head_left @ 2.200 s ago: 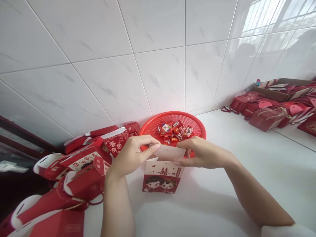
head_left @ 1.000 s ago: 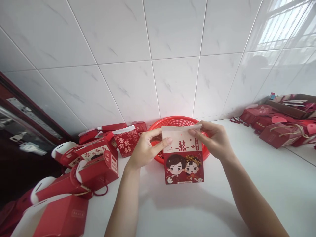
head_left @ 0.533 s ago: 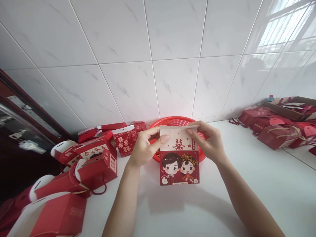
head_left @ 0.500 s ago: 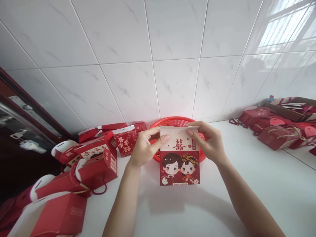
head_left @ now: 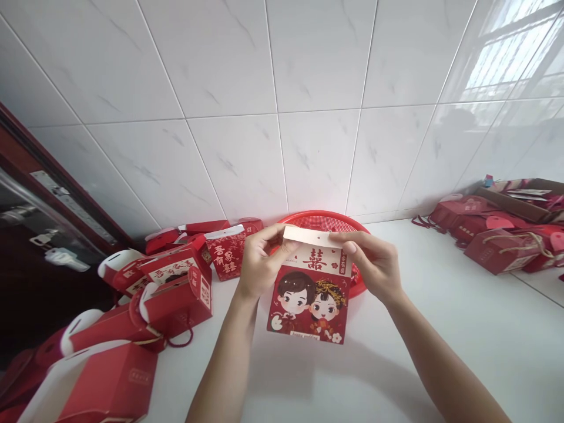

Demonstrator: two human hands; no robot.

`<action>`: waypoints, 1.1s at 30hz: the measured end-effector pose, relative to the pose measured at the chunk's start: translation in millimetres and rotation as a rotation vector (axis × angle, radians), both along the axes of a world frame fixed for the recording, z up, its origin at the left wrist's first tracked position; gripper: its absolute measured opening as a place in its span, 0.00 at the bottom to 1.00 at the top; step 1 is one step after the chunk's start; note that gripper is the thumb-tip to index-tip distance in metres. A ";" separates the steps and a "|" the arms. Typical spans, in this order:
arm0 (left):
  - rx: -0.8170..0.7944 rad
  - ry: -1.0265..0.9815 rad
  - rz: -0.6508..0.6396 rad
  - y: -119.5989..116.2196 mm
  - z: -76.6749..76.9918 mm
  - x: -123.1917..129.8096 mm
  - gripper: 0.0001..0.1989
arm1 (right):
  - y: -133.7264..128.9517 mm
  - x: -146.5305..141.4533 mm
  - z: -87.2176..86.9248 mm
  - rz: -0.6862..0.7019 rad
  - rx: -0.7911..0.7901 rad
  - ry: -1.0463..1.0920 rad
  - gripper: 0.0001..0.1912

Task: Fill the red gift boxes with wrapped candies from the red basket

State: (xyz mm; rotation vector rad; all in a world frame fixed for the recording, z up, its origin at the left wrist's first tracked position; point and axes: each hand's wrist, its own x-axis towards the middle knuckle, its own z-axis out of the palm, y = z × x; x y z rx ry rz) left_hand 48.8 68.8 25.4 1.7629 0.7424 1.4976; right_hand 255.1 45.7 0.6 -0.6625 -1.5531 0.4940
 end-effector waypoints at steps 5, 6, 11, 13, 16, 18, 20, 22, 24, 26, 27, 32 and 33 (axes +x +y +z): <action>0.028 -0.014 0.023 0.3 0.5 1.0 0.07 | -2.5 -3.6 -2.1 -0.032 -0.092 0.016 0.08; 0.036 -0.013 0.024 0.2 0.6 1.1 0.06 | -3.1 -3.8 -2.2 -0.033 -0.120 0.016 0.09; 0.041 0.018 0.008 1.1 -0.2 -0.6 0.06 | -5.8 -5.0 1.5 -0.020 -0.206 0.048 0.08; 0.031 0.051 -0.028 2.2 -0.4 -2.5 0.06 | -6.6 -5.0 3.8 -0.035 -0.201 0.057 0.06; 0.006 0.098 -0.099 3.1 0.1 -5.9 0.08 | -7.5 -3.7 5.9 -0.071 -0.185 0.047 0.06; -0.026 0.104 -0.153 2.7 0.7 -7.8 0.09 | -7.7 -2.6 5.9 -0.092 -0.177 0.041 0.05; -0.059 0.103 -0.200 1.9 1.0 -8.5 0.10 | -7.5 -1.8 5.1 -0.106 -0.170 0.039 0.05; -0.073 0.110 -0.194 1.5 0.7 -7.6 0.09 | -7.3 -1.6 4.2 -0.112 -0.168 0.037 0.05; -0.068 0.127 -0.122 1.8 -0.1 -5.7 0.09 | -7.1 -1.6 3.7 -0.113 -0.166 0.038 0.05; -0.049 0.146 -0.044 2.4 -1.3 -3.7 0.11 | -7.0 -1.5 4.1 -0.116 -0.162 0.031 0.06; -0.040 0.155 -0.018 2.6 -1.9 -2.8 0.12 | -6.9 -1.2 4.5 -0.118 -0.160 0.023 0.05; -0.007 0.157 0.023 1.9 -2.6 -0.1 0.14 | -6.0 1.7 6.2 -0.084 -0.196 -0.047 0.07; -0.002 0.153 0.028 1.7 -2.5 0.2 0.14 | -5.9 2.2 6.1 -0.073 -0.206 -0.051 0.07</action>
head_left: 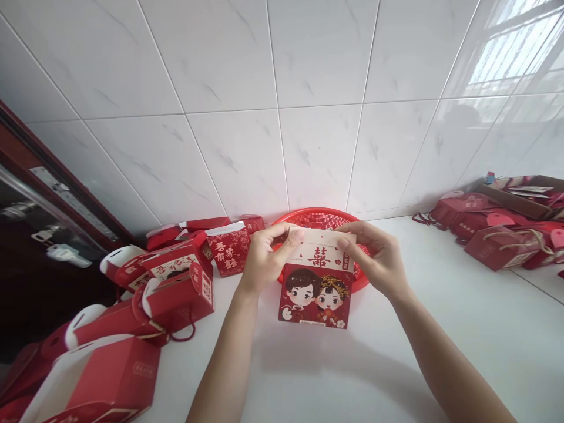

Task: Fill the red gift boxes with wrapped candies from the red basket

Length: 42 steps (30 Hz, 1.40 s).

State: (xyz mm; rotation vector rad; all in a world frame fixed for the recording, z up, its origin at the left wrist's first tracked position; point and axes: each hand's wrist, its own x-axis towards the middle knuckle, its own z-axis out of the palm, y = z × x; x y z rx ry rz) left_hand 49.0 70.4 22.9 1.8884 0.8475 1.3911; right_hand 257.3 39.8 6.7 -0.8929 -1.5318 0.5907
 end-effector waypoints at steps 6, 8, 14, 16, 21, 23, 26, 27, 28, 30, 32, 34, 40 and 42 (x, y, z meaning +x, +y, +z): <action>0.008 -0.001 0.021 0.4 -0.3 1.3 0.15 | 0.7 -0.3 -2.9 0.071 0.002 0.105 0.09; 0.004 -0.003 0.026 0.5 -0.7 1.1 0.14 | 1.2 -0.8 -3.5 0.080 -0.009 0.105 0.10; 0.027 0.012 0.057 1.2 -1.9 2.0 0.14 | 2.3 -1.2 -3.7 0.020 -0.005 0.090 0.07; 0.033 0.008 0.055 1.4 -2.0 3.2 0.14 | 2.2 -1.1 -3.7 -0.014 0.027 0.075 0.07; 0.022 -0.002 0.057 1.0 -1.5 5.0 0.16 | 1.4 -0.8 -4.0 -0.024 0.005 -0.023 0.06; 0.023 -0.005 0.056 0.8 -1.5 4.9 0.16 | 1.5 -1.1 -4.6 -0.015 -0.010 -0.056 0.08; 0.019 -0.008 0.057 1.0 -2.0 4.8 0.15 | 2.0 -1.8 -4.9 -0.029 -0.015 -0.069 0.11; 0.016 -0.009 0.060 1.0 -2.1 4.9 0.15 | 2.1 -1.9 -4.5 -0.034 -0.020 -0.069 0.11; 0.014 -0.009 0.063 1.1 -2.3 5.2 0.15 | 2.1 -1.9 -3.9 -0.036 -0.024 -0.068 0.12; 0.014 -0.010 0.065 1.1 -2.5 5.6 0.15 | 1.9 -1.4 -2.2 -0.029 -0.031 -0.066 0.14; 0.015 -0.011 0.062 1.0 -2.6 5.8 0.15 | 1.8 -0.5 -0.5 -0.012 -0.040 -0.060 0.17; 0.011 -0.013 0.054 1.0 -2.8 5.5 0.15 | 1.8 0.4 0.8 0.010 -0.056 -0.048 0.18; 0.008 -0.002 0.047 -0.4 -2.0 4.3 0.15 | -6.4 -0.1 7.5 -0.060 -0.099 -0.108 0.19; 0.003 0.005 0.043 -2.4 -0.8 4.7 0.15 | -14.7 0.3 11.8 -0.110 -0.128 -0.163 0.19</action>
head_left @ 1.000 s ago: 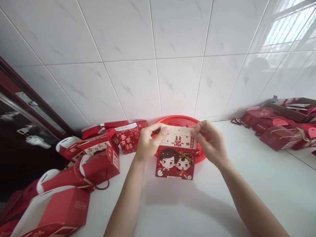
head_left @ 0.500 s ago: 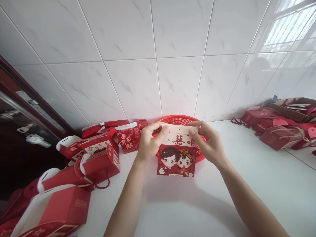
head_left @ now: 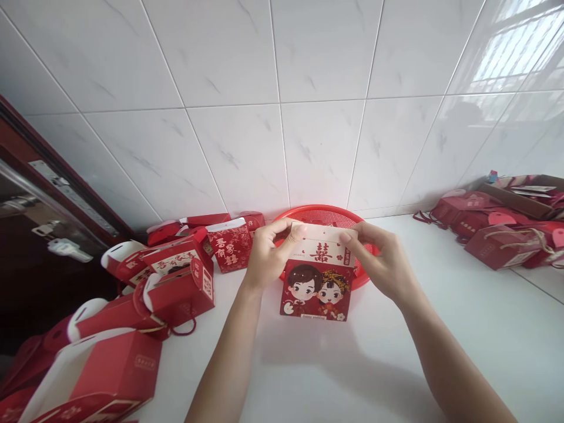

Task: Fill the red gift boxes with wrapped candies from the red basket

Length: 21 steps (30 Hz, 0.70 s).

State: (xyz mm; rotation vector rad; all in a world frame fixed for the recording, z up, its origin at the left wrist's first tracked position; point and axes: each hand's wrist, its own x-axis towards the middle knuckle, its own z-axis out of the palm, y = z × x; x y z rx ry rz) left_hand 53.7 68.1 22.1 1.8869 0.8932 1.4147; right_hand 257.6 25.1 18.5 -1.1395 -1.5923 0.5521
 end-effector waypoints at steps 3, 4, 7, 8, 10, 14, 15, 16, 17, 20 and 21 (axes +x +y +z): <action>-0.012 0.001 -0.036 -4.6 2.6 1.8 0.15 | -14.6 4.7 7.1 -0.044 -0.033 -0.097 0.20; -0.014 0.002 -0.049 -6.4 3.6 2.8 0.15 | -18.8 7.6 9.2 -0.045 -0.047 -0.128 0.21; -0.021 0.014 -0.093 -11.2 6.3 6.2 0.15 | -27.0 18.8 13.8 0.005 -0.080 -0.207 0.23; -0.025 0.023 -0.113 -12.5 6.8 7.4 0.15 | -28.2 22.8 14.8 0.030 -0.085 -0.237 0.23; -0.028 0.046 -0.146 -14.0 6.9 9.2 0.15 | -29.3 29.8 16.2 0.074 -0.093 -0.312 0.25; -0.022 0.085 -0.163 -14.4 4.9 10.2 0.15 | -29.6 37.8 17.7 0.130 -0.077 -0.436 0.25; -0.027 0.089 -0.165 -14.3 4.4 10.0 0.16 | -29.4 38.8 18.0 0.140 -0.057 -0.455 0.24; -0.035 0.091 -0.169 -14.2 4.2 9.7 0.16 | -28.9 39.6 18.0 0.149 -0.030 -0.472 0.24; -0.041 0.092 -0.172 -14.1 4.2 9.3 0.16 | -27.9 40.2 17.9 0.161 -0.001 -0.490 0.23; -0.045 0.090 -0.183 -13.5 5.1 8.5 0.15 | -21.8 42.0 16.4 0.207 0.098 -0.541 0.22; -0.039 0.086 -0.183 -13.3 5.5 8.3 0.15 | -19.0 42.4 15.7 0.218 0.129 -0.552 0.22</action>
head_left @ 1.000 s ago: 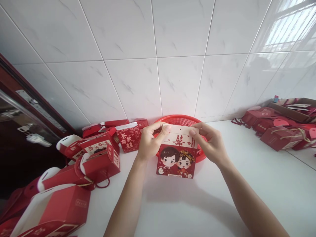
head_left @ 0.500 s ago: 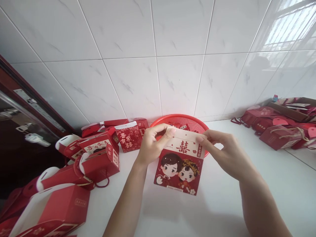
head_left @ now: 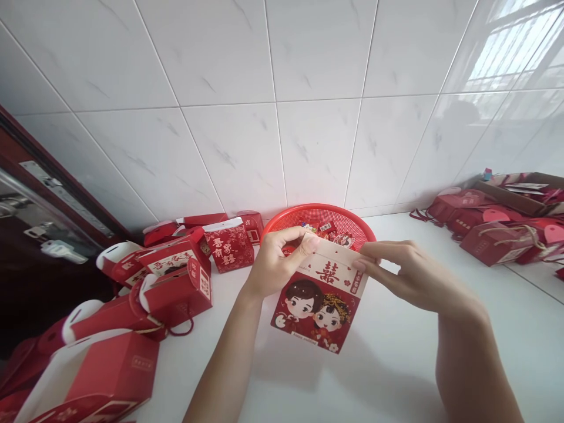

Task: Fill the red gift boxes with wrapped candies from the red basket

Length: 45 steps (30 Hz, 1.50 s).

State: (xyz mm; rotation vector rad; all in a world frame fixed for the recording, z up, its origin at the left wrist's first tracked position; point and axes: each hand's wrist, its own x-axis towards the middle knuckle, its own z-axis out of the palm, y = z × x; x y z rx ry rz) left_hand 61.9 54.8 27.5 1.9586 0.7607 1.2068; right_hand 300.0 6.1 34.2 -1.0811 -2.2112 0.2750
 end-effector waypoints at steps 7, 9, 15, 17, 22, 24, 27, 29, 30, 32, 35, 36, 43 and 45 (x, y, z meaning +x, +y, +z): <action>-0.009 -0.012 0.007 2.9 0.2 -3.3 0.15 | 13.4 -1.3 -2.7 0.079 0.110 -0.008 0.20; -0.020 -0.008 0.016 4.5 -0.2 -4.4 0.16 | 14.8 -2.9 -2.1 0.087 0.101 -0.011 0.20; -0.001 -0.009 0.050 9.3 -0.2 -9.1 0.15 | 22.1 -10.0 -2.9 0.123 0.134 0.018 0.20; -0.004 -0.008 0.058 10.3 -0.3 -11.4 0.14 | 24.7 -12.4 -4.3 0.127 0.131 0.032 0.20; 0.017 -0.014 0.080 11.5 0.0 -14.3 0.14 | 29.1 -17.6 -7.3 0.133 0.089 0.111 0.20; 0.020 -0.015 0.087 11.4 0.5 -14.3 0.14 | 30.7 -18.9 -8.6 0.142 0.075 0.154 0.21; 0.020 -0.019 0.099 11.0 1.1 -14.2 0.14 | 32.8 -20.0 -10.8 0.136 0.031 0.201 0.20; 0.021 -0.025 0.107 10.7 1.1 -14.0 0.14 | 34.0 -20.3 -12.1 0.117 -0.008 0.224 0.20; 0.020 -0.029 0.111 10.5 0.9 -13.7 0.14 | 34.6 -20.4 -12.7 0.104 -0.026 0.236 0.20; 0.013 -0.035 0.112 10.2 0.4 -12.5 0.14 | 35.9 -20.8 -13.8 0.083 -0.058 0.263 0.20; 0.002 -0.031 0.089 10.4 -1.1 -9.3 0.13 | 38.8 -21.9 -16.0 0.093 -0.100 0.297 0.19; -0.001 -0.027 0.079 10.7 -1.8 -8.1 0.13 | 40.1 -22.4 -17.0 0.100 -0.110 0.299 0.19; -0.006 0.011 0.080 16.1 -6.3 -6.8 0.12 | 48.6 -26.5 -21.0 0.097 -0.127 0.267 0.21; -0.008 0.022 0.083 17.5 -5.9 -7.6 0.13 | 50.1 -27.2 -20.9 0.097 -0.118 0.273 0.21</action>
